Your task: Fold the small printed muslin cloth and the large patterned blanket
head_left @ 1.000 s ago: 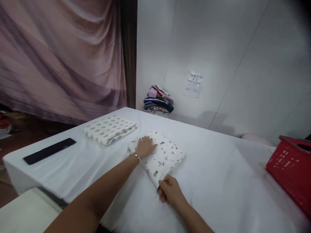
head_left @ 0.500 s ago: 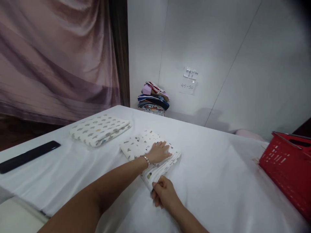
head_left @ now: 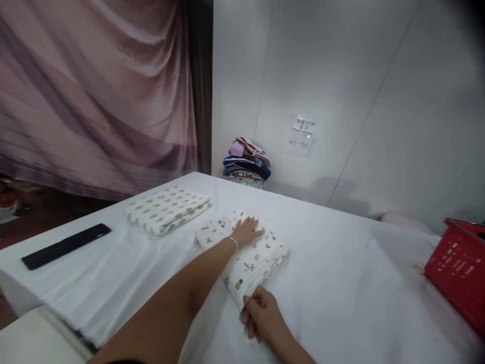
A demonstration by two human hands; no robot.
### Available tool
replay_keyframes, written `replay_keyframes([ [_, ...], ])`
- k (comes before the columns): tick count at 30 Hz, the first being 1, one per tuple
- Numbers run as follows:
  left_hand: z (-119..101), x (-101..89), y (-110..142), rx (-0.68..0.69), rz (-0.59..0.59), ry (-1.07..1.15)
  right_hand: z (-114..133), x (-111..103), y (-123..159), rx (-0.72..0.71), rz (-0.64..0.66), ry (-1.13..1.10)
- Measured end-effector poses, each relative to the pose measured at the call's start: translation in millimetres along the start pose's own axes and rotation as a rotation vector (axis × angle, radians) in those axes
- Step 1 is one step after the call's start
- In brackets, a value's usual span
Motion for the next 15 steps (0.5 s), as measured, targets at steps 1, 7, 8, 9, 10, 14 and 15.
replay_keyframes([
  [1,3,-6.9,2,-0.009,-0.004,0.024,0,0,1,0.004,0.015,-0.003],
  [7,78,-57.0,44,-0.263,-0.268,-0.015,17,-10,13,-0.008,0.173,0.005],
  [8,94,-59.4,55,-0.310,-0.289,-0.065,30,-24,12,-0.072,0.123,-0.009],
  [9,109,-58.2,65,-0.348,-0.280,-0.105,45,-42,10,-0.160,0.037,-0.023],
  [10,124,-55.2,75,-0.393,-0.257,-0.123,62,-63,8,-0.260,-0.068,-0.028],
  [14,158,-43.5,99,-0.481,-0.169,-0.046,120,-132,-7,-0.531,-0.450,0.256],
  [15,161,-42.7,101,-0.485,-0.157,-0.026,127,-140,-18,-0.504,-0.485,0.398],
])
Point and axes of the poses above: each hand's wrist, its own y-axis away from the middle knuckle, its own x-axis out of the palm, z = x × y, the point moved 10 cm from there along -y, towards the middle knuckle, and after that the axes turned 9 degrees about -y, right-handed, at the moved point
